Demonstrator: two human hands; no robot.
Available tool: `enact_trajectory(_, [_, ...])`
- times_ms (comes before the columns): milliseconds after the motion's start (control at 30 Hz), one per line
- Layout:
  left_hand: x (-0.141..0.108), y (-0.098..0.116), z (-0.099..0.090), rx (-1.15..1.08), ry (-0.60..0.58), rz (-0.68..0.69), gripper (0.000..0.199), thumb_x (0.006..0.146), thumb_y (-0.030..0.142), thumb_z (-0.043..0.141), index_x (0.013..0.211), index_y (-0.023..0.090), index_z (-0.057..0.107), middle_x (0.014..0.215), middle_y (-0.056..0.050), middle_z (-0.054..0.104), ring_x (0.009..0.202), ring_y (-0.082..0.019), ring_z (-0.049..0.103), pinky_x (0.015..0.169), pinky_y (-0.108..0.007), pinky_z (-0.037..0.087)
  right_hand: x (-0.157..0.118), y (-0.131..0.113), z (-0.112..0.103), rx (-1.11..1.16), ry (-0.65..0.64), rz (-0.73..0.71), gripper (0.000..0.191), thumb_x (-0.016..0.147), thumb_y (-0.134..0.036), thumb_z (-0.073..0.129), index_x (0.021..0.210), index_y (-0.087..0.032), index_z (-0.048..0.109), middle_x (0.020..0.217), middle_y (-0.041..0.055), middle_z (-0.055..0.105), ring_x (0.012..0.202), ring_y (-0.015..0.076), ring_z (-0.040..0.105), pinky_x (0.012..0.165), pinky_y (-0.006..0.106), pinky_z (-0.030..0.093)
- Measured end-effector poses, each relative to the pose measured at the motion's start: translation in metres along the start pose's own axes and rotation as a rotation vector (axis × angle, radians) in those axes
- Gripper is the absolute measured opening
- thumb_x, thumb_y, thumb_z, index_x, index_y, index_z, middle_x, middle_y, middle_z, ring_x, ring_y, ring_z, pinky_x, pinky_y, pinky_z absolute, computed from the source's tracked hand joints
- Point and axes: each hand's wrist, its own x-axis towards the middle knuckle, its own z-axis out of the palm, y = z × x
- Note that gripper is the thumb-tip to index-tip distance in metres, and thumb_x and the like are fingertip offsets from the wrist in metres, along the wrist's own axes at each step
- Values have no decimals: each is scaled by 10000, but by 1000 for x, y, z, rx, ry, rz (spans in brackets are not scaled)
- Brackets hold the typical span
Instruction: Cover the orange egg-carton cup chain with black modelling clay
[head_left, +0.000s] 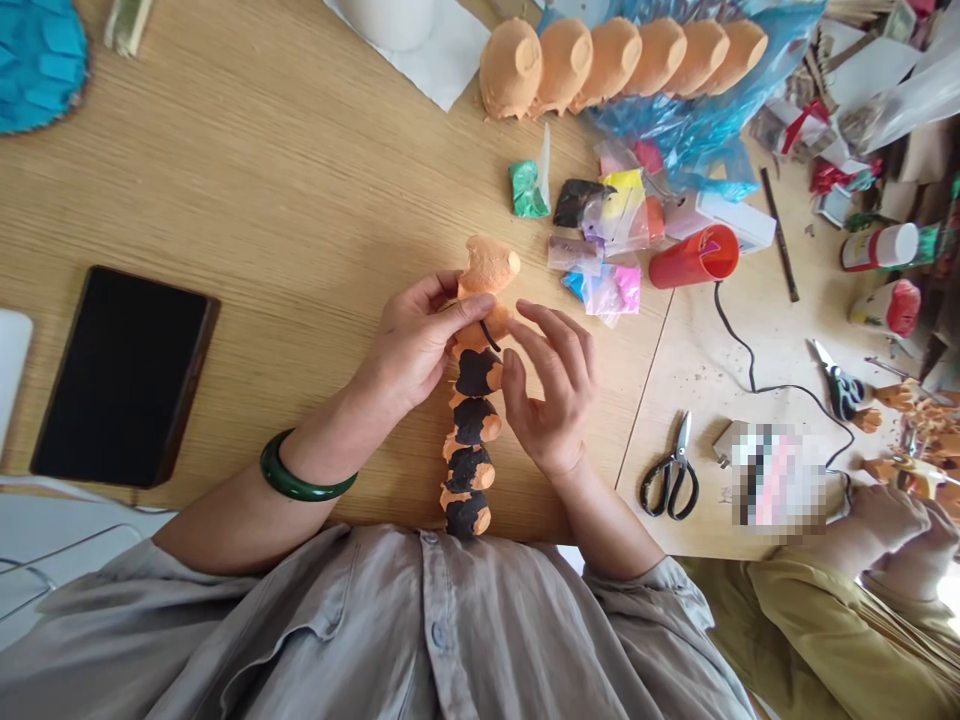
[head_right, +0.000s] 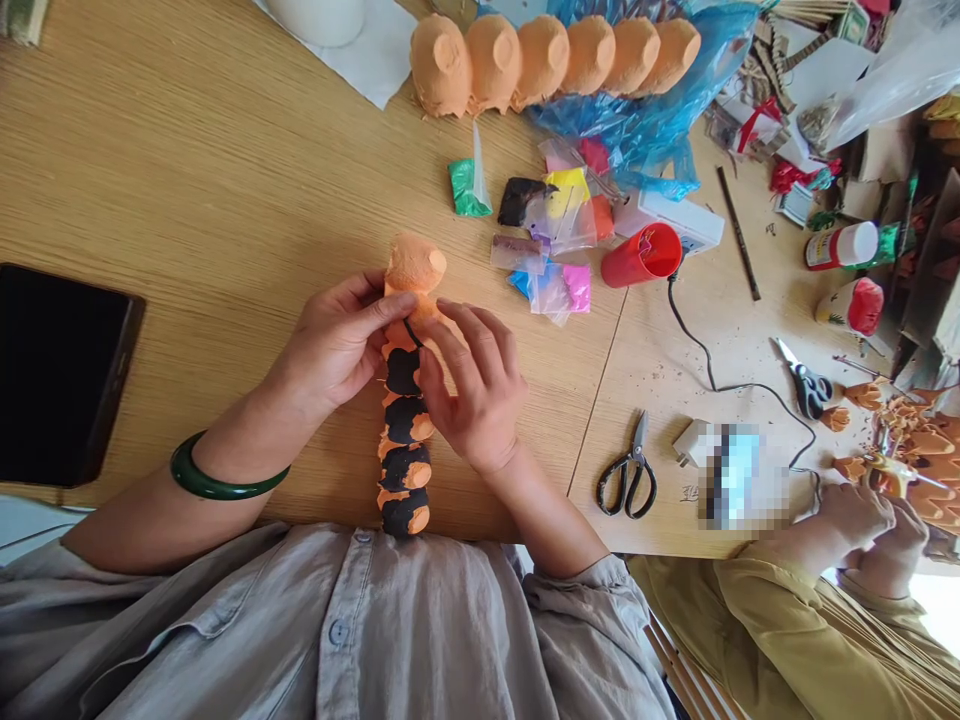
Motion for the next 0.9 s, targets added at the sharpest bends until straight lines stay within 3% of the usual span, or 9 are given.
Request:
enact_trajectory(133, [1, -2, -1, 16, 8, 50, 399, 699, 346, 1084, 938, 214, 793, 873, 13, 809, 803, -155, 754, 737, -264, 626, 1, 2, 3, 350, 106, 302, 328, 1116, -482, 602, 1353, -292, 728, 1453, 105, 762, 1356, 272, 735, 1061, 476, 686])
enact_trajectory(233, [3, -5, -2, 34, 5, 77, 402, 675, 334, 1089, 928, 202, 805, 879, 1, 806, 816, -152, 748, 741, -265, 602, 4, 5, 4, 697, 10, 587, 433, 1033, -606, 715, 1318, -281, 739, 1340, 72, 817, 1156, 235, 815, 981, 415, 720])
enact_trajectory(300, [4, -6, -2, 43, 0, 80, 435, 652, 353, 1099, 910, 199, 786, 856, 5, 791, 791, -144, 735, 724, -260, 590, 7, 7, 4, 836, -43, 694, 483, 976, -628, 780, 1301, -272, 754, 1268, 50, 842, 1081, 222, 830, 974, 402, 727])
enact_trajectory(467, [1, -4, 1, 42, -49, -5, 523, 629, 436, 1114, 898, 196, 736, 818, 17, 758, 711, -126, 684, 641, -255, 553, 9, 10, 5, 908, -44, 760, 541, 884, -601, 882, 1319, -295, 781, 1266, 15, 848, 1155, 225, 812, 985, 373, 725])
enact_trajectory(633, [-3, 4, 7, 39, -34, -87, 661, 517, 573, 1133, 825, 184, 696, 716, 32, 687, 632, -111, 607, 563, -236, 512, 8, 15, 5, 949, -103, 785, 556, 872, -652, 871, 1294, -298, 792, 1234, 8, 850, 1117, 219, 819, 1019, 384, 709])
enact_trajectory(800, [-2, 9, 5, 77, -151, -112, 492, 679, 453, 1081, 961, 178, 787, 809, 6, 740, 702, -126, 664, 598, -214, 569, 8, 17, 7, 959, -32, 765, 535, 847, -655, 898, 1222, -287, 797, 1225, 17, 847, 1112, 216, 810, 988, 358, 702])
enact_trajectory(900, [-1, 7, 2, 94, -183, -105, 484, 696, 442, 1075, 1027, 194, 823, 862, 0, 771, 728, -132, 687, 611, -211, 597, 8, 18, 8, 957, -14, 756, 562, 818, -683, 909, 1196, -282, 796, 1201, 20, 847, 1092, 216, 803, 949, 352, 707])
